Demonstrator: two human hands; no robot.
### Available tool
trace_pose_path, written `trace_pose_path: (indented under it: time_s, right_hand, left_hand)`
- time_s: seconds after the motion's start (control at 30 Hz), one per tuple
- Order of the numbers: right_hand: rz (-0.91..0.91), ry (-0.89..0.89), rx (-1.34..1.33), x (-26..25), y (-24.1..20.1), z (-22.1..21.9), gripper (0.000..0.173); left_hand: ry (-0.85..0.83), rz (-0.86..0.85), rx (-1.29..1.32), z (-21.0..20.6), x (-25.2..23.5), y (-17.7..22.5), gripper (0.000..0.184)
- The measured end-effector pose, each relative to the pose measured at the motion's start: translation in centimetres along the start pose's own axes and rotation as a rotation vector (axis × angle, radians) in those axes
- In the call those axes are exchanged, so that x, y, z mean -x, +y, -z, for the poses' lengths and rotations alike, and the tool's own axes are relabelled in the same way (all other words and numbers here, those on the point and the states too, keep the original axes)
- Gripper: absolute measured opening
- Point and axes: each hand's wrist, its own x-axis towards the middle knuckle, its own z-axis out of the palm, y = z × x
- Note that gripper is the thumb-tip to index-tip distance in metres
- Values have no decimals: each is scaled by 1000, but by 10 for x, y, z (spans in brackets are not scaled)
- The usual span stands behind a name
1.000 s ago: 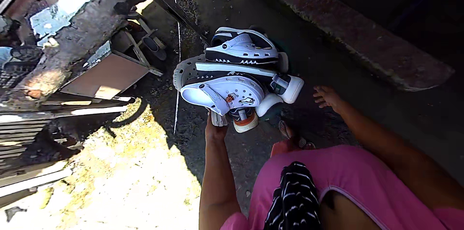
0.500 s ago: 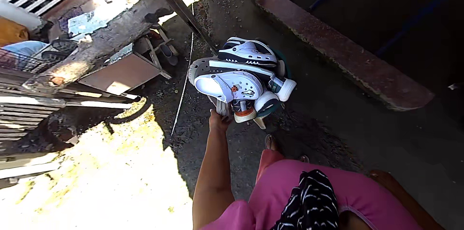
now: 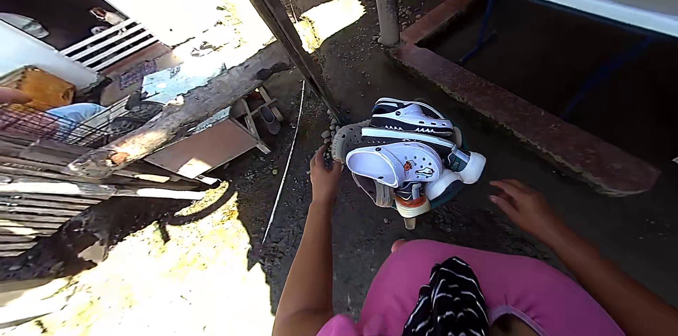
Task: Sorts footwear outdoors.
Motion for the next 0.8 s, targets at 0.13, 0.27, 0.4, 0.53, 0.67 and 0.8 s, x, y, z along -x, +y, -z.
trace_pose_path:
  time_s: [0.13, 0.27, 0.4, 0.53, 0.67, 0.8]
  right_hand:
    - [705, 88, 216, -88, -128, -48, 21]
    - [647, -337, 582, -128, -196, -87, 41]
    - [580, -425, 688, -142, -197, -92, 25]
    - [533, -483, 767, -138, -195, -82, 24]
    - [464, -563, 782, -133, -197, -68, 27]
    - [558, -476, 636, -137, -174, -47, 22]
  left_hand:
    - [-128, -169, -80, 14, -39, 2, 54]
    - [-291, -247, -114, 14, -70, 9, 51]
    - [-441, -307, -130, 7, -84, 12, 47]
    - [-446, -311, -201, -5, -89, 14, 46]
    - [-438, -372, -237, -9, -85, 31, 46]
    - [-450, -700, -42, -8, -64, 30, 62]
